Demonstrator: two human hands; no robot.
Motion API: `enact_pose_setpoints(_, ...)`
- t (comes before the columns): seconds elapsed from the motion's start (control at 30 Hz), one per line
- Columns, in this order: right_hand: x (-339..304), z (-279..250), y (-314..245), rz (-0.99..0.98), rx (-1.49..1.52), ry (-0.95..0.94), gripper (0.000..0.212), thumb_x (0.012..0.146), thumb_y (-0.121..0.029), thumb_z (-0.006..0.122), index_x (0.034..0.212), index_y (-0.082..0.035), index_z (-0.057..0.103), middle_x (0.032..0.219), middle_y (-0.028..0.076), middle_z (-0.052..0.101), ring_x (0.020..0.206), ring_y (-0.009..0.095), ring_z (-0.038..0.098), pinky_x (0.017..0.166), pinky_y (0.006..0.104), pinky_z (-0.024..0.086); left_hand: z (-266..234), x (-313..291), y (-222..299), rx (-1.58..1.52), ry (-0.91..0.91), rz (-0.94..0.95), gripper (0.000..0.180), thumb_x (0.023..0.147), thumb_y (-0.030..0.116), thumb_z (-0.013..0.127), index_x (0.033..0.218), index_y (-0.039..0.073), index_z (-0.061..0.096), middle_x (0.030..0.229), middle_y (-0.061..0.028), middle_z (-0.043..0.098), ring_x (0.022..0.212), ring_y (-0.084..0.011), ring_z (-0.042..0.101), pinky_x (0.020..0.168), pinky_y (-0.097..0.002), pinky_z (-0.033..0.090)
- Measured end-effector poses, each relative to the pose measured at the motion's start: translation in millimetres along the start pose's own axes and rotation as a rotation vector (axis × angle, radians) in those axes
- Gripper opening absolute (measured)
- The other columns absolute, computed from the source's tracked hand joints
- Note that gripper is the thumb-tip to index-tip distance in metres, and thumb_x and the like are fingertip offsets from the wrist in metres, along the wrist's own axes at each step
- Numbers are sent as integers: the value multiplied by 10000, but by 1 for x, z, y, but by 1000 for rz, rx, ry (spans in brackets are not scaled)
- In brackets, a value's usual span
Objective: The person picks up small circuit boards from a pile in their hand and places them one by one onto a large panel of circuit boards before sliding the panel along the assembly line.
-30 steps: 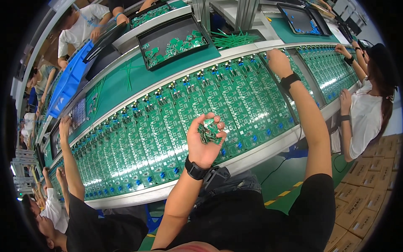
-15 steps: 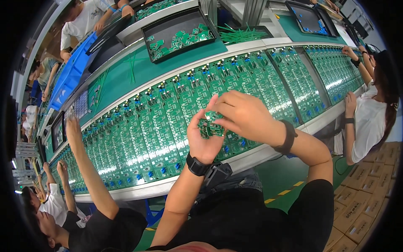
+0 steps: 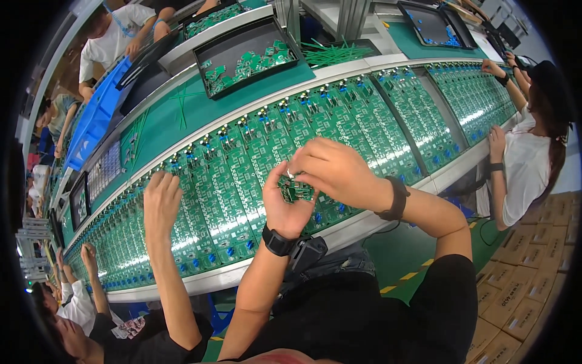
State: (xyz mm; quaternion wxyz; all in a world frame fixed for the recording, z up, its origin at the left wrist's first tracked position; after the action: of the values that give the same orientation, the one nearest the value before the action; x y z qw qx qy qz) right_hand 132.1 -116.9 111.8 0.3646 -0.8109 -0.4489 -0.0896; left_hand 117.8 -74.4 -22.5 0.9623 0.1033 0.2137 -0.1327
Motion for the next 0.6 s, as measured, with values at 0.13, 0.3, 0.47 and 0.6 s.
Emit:
enact_pose_setpoints(0.13,-4,-3,7,73,122,-23,160,703,-45,667,855,-63,619,861,68,561,789,218,568,621,298,458,-6,3,-4,5,23,-13,278,854,247,480,1005,31,567,940,-51,570,871,-161,527,740,-318,430)
enact_pose_setpoints(0.3,-5,-33,24,136,153,55,159,721,-40,665,875,-38,622,930,82,585,830,180,585,664,262,480,-9,7,-6,-21,8,-22,228,846,220,501,947,23,555,902,-68,567,863,-187,539,714,-311,456)
enact_pose_setpoints(0.47,-33,-91,128,378,45,273,177,775,-62,626,948,-23,614,973,77,591,839,142,574,705,241,480,-6,8,-7,-67,-15,-45,224,850,214,498,938,13,545,893,-84,565,875,-213,542,723,-306,468)
enact_pose_setpoints(0.6,-98,-159,255,564,-93,450,182,752,-69,636,925,-29,598,939,94,608,766,186,609,681,262,487,-2,10,-14,-36,-63,-54,224,849,210,499,939,10,542,890,-91,565,888,-228,542,730,-309,470)
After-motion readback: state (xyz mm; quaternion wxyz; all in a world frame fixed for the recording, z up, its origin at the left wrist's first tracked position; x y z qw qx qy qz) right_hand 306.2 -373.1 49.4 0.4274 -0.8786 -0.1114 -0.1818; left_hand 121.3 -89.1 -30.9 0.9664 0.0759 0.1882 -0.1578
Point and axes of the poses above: each hand's wrist, its own x-axis towards the middle knuckle, its own z-axis out of the palm, y = z × x, the point moved 10 cm from there along x, towards the middle knuckle
